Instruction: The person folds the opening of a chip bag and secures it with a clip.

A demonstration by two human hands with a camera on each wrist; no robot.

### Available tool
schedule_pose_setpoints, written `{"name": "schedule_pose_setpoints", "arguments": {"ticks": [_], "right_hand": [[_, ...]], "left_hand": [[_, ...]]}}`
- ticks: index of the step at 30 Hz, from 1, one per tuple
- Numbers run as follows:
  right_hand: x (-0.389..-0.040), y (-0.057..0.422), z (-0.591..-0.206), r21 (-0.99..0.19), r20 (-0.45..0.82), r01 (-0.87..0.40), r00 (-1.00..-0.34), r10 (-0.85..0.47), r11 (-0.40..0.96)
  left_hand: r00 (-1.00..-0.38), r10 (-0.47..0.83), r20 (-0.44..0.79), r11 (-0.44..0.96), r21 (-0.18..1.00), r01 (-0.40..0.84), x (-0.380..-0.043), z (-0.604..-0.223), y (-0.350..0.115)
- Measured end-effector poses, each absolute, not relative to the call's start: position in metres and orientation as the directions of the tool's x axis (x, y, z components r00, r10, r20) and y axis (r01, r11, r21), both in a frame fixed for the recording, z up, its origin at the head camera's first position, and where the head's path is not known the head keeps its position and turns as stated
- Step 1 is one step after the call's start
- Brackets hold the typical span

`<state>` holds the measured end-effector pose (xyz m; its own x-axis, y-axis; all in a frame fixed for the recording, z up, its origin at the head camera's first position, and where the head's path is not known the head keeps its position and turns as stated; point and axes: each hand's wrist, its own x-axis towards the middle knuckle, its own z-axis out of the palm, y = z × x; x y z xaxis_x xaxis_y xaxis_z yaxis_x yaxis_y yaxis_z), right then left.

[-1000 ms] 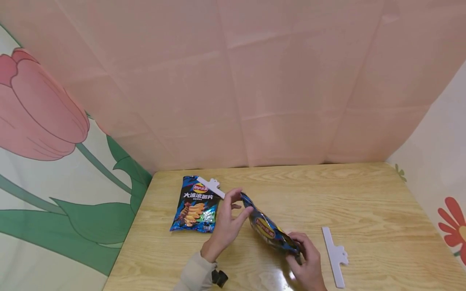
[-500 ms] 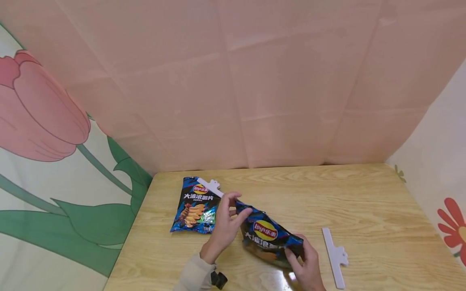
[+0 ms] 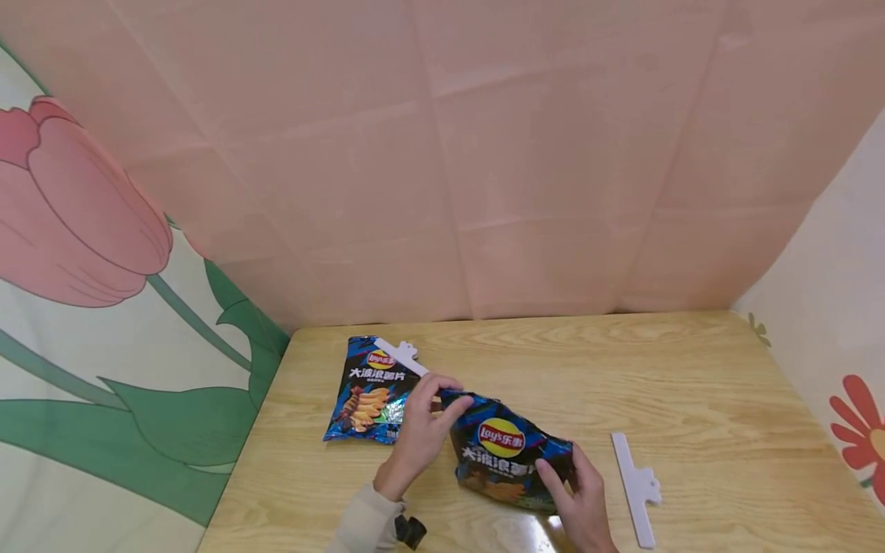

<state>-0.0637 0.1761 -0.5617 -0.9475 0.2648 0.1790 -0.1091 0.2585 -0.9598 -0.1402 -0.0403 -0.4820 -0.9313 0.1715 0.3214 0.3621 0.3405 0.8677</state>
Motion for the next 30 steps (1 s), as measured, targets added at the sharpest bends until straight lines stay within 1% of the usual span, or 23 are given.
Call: {"name": "schedule_pose_setpoints", "arguments": {"ticks": [5,9,13,17,20,25,30], "right_hand": [[-0.067,0.174,-0.559,-0.968,0.13,-0.058,-0.948,0.289,0.243],[-0.07,0.172,-0.556,-0.959,0.097,-0.008,-0.948,0.303,0.284],[-0.072,0.17,-0.553,-0.957,0.091,0.0,-0.951,0.297,0.291],[-0.074,0.169,-0.55,-0.959,0.089,-0.007,-0.956,0.279,0.282],[-0.075,0.17,-0.549,-0.959,0.066,0.012,-0.962,0.265,0.282],[-0.078,0.171,-0.55,-0.962,0.014,0.049,-0.974,0.224,0.27],[-0.081,0.17,-0.548,-0.965,-0.052,0.095,-0.983,0.178,0.243]], "left_hand": [[-0.921,0.167,0.351,0.358,0.849,0.389,-0.14,-0.482,-0.046],[-0.914,0.183,0.363,0.344,0.847,0.405,-0.14,-0.48,-0.051],[-0.903,0.21,0.374,0.344,0.837,0.426,-0.142,-0.48,-0.058],[-0.907,0.235,0.35,0.344,0.843,0.414,-0.143,-0.482,-0.063],[-0.91,0.255,0.327,0.362,0.841,0.403,-0.142,-0.483,-0.067],[-0.906,0.307,0.291,0.423,0.811,0.404,-0.141,-0.479,-0.073],[-0.885,0.387,0.26,0.486,0.758,0.435,-0.141,-0.473,-0.077]]}}
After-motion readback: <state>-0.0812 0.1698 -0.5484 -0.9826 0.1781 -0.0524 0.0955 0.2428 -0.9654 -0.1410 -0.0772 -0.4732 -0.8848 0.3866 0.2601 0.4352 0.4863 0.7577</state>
